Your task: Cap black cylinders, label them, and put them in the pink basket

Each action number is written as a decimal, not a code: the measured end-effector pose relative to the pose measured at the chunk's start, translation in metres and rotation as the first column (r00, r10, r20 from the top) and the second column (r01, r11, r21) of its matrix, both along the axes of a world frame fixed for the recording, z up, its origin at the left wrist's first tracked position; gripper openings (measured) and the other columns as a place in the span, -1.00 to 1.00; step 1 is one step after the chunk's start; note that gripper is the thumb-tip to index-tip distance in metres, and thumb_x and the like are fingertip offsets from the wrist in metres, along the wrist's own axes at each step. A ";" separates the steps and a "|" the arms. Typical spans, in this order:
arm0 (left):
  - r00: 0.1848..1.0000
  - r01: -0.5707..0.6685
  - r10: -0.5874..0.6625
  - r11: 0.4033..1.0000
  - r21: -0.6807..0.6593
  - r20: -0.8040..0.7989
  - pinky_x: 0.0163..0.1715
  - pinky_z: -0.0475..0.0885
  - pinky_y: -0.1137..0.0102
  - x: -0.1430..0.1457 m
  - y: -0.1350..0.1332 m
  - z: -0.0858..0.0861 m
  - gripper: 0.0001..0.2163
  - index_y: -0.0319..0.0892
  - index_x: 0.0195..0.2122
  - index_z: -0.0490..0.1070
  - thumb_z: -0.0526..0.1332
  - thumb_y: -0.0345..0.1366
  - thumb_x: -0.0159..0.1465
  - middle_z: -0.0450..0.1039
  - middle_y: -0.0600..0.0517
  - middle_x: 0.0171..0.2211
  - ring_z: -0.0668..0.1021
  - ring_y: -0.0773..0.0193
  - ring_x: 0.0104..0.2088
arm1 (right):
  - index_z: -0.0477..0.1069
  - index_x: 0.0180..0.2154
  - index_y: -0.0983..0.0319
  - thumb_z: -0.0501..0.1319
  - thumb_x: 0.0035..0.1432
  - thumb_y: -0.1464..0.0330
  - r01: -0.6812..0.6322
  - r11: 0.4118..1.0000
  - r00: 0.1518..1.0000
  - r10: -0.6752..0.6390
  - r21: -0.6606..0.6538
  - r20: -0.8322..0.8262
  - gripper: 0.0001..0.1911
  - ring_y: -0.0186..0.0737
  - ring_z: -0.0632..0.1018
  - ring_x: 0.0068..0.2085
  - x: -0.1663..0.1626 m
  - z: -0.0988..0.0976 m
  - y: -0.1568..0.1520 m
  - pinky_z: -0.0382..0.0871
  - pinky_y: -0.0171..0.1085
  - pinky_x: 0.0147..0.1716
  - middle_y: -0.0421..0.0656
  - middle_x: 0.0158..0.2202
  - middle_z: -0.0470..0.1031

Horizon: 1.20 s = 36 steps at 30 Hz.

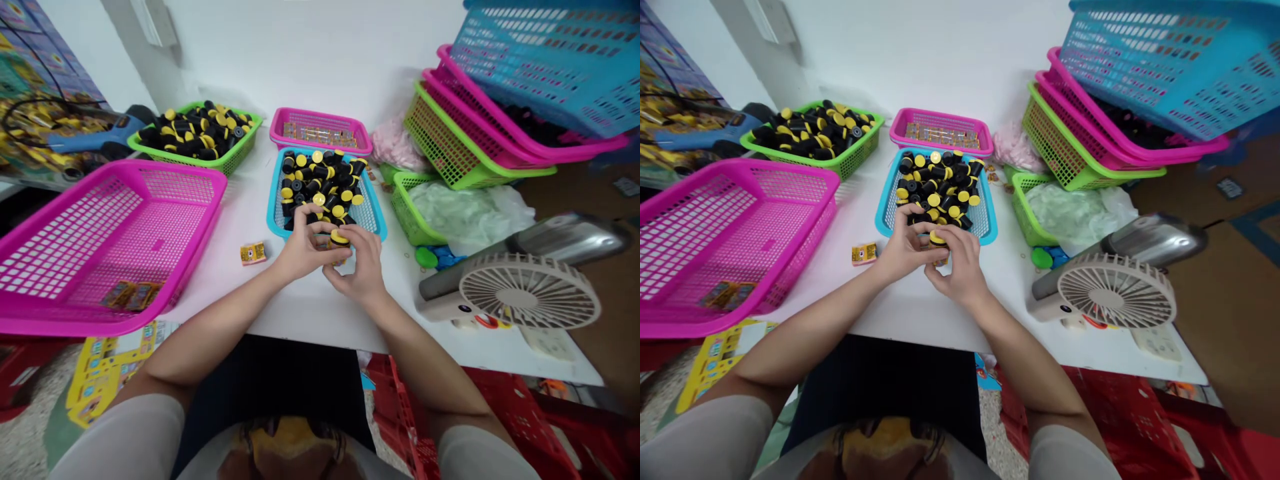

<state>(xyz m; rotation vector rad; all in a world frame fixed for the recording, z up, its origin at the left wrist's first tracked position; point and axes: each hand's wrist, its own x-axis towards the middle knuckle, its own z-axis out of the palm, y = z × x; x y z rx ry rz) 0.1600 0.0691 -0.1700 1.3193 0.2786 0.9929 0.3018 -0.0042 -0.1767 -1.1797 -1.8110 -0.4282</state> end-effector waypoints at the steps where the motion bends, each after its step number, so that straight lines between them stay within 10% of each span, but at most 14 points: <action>1: 1.000 0.024 -0.024 1.000 0.005 -0.010 -0.37 0.58 0.48 0.000 0.000 0.000 -0.28 0.02 0.01 -0.01 0.56 -0.21 0.07 0.45 0.17 -0.14 0.63 0.44 -0.39 | 0.13 0.27 0.03 0.28 0.15 0.38 -0.010 1.000 1.000 0.010 -0.013 0.025 -0.31 0.09 0.56 0.13 0.000 0.000 0.000 0.43 0.11 0.10 -0.01 0.12 0.49; 13: 0.998 0.049 -0.044 0.989 0.138 -0.035 -0.49 0.50 0.47 0.000 0.001 -0.005 -0.35 0.03 0.09 -0.01 0.46 -0.06 0.22 0.45 0.16 -0.15 0.60 0.46 -0.47 | 0.12 0.34 0.05 0.28 0.15 0.45 -0.131 0.991 0.991 0.131 0.002 0.016 -0.24 0.06 0.54 0.16 0.005 0.000 -0.001 0.53 0.10 0.12 0.02 0.14 0.44; 25: 0.925 0.326 -0.313 0.945 0.028 -0.214 -0.47 0.48 0.44 -0.011 -0.006 0.008 -0.40 -0.02 0.14 -0.06 0.34 -0.29 0.24 0.47 0.24 -0.46 0.65 0.30 -0.46 | 0.23 0.20 0.03 0.29 0.16 0.36 -0.172 0.974 0.984 0.163 0.150 0.072 -0.41 -0.01 0.65 -0.04 0.003 0.002 0.003 0.57 0.06 -0.08 -0.07 -0.03 0.61; 36: 0.971 0.166 -0.141 0.979 0.119 -0.192 -0.56 0.36 0.47 -0.006 -0.008 0.006 -0.33 -0.06 0.15 -0.09 0.35 -0.34 0.16 0.29 0.31 -0.53 0.50 0.36 -0.57 | 0.28 0.23 -0.03 0.34 0.23 0.30 -0.096 0.974 0.969 0.044 0.203 0.242 -0.43 -0.04 0.57 0.00 0.016 -0.011 0.008 0.36 0.08 0.18 -0.15 -0.04 0.56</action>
